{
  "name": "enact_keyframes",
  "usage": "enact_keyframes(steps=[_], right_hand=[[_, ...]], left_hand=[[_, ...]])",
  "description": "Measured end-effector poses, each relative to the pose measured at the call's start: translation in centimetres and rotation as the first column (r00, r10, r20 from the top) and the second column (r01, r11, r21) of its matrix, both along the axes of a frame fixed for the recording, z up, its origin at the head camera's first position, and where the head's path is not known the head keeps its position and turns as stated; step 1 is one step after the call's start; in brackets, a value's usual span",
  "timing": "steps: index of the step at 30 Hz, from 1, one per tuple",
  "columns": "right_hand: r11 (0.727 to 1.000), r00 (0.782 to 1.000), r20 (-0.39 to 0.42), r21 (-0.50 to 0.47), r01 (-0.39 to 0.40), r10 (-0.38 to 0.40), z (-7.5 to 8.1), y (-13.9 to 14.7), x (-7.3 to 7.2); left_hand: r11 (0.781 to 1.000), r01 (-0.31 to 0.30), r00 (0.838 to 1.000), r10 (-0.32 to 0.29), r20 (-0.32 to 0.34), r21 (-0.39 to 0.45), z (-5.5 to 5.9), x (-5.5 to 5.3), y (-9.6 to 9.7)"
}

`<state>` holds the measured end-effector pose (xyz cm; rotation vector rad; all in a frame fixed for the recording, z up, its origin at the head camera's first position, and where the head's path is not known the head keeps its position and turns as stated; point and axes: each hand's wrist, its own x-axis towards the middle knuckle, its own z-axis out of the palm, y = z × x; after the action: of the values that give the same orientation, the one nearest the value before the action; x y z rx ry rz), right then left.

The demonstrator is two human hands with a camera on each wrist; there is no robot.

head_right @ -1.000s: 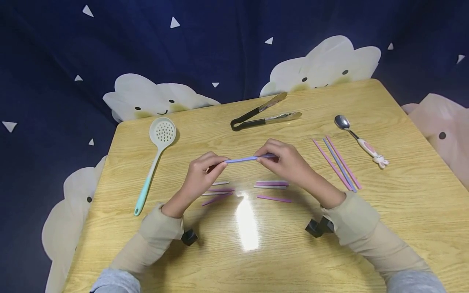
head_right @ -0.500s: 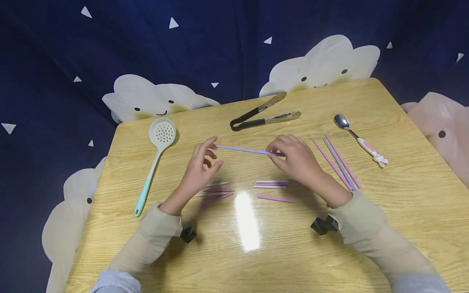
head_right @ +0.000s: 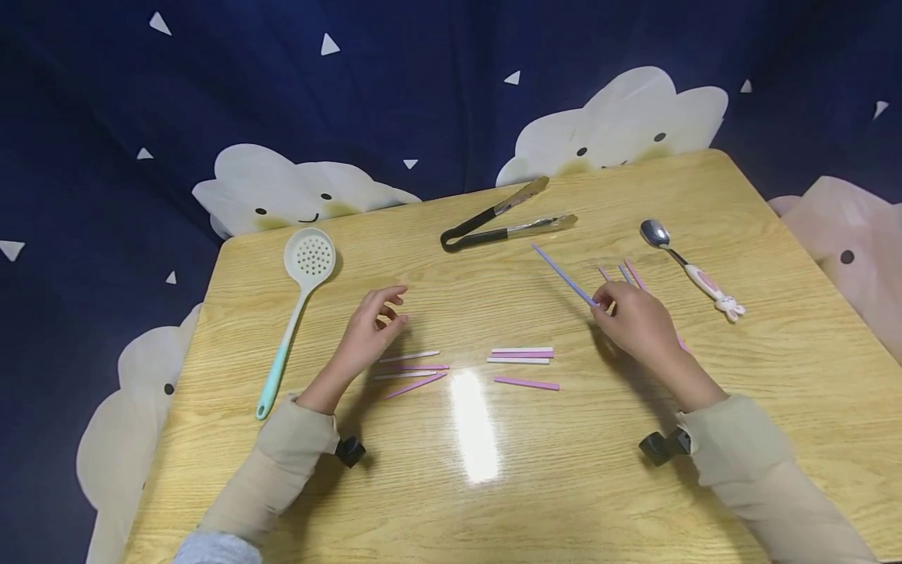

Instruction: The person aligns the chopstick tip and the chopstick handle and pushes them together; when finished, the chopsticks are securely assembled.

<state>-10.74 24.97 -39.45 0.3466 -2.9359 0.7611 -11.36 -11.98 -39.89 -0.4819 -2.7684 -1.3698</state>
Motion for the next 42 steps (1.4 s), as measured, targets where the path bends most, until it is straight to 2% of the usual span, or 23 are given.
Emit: enact_keyframes(steps=[3, 9, 12, 18, 22, 30, 33, 35, 39, 42], right_hand=[[0.999, 0.998, 0.065, 0.038, 0.026, -0.029, -0.8, 1.2, 0.2], [0.990, 0.979, 0.179, 0.124, 0.070, -0.092, -2.0, 2.8, 0.2], [0.985, 0.973, 0.208, 0.157, 0.070, -0.103, -2.2, 3.1, 0.1], [0.979, 0.967, 0.226, 0.191, 0.073, -0.116, -2.6, 3.2, 0.1], [0.973, 0.967, 0.227, 0.221, 0.068, -0.119, -2.6, 3.1, 0.1], [0.949, 0.979, 0.177, 0.314, 0.039, -0.099, -2.0, 2.2, 0.0], [0.959, 0.981, 0.187, 0.285, -0.009, -0.046, -1.6, 1.2, -0.3], [0.966, 0.979, 0.204, 0.246, -0.073, 0.022, -1.4, 0.3, -0.5], [0.963, 0.961, 0.215, 0.166, -0.213, 0.176, -1.4, -1.7, -0.9], [0.950, 0.943, 0.211, 0.127, -0.287, 0.257, -1.6, -3.1, -1.1]], left_hand=[[1.000, -0.005, 1.000, 0.005, 0.030, 0.000, -0.4, -0.1, -0.4], [1.000, -0.014, 0.988, 0.011, 0.152, 0.019, -0.9, -0.4, -1.1], [0.999, -0.030, 0.987, 0.028, 0.160, 0.012, -0.9, -0.4, -1.3], [0.999, -0.044, 0.982, 0.041, 0.182, 0.013, -1.0, -0.6, -1.7], [1.000, -0.029, 0.985, 0.028, 0.173, 0.004, -1.1, -0.5, -2.0], [0.994, 0.010, 0.984, 0.010, 0.179, -0.107, -1.5, -0.1, -2.1], [0.983, 0.051, 0.984, -0.019, 0.179, -0.178, -1.6, 0.2, -2.0], [0.968, 0.089, 0.983, -0.047, 0.178, -0.233, -1.8, 0.4, -1.9], [0.921, 0.185, 0.978, -0.138, 0.156, -0.343, -2.1, 0.6, -1.6], [0.887, 0.226, 0.973, -0.185, 0.137, -0.403, -2.3, 0.7, -1.5]])
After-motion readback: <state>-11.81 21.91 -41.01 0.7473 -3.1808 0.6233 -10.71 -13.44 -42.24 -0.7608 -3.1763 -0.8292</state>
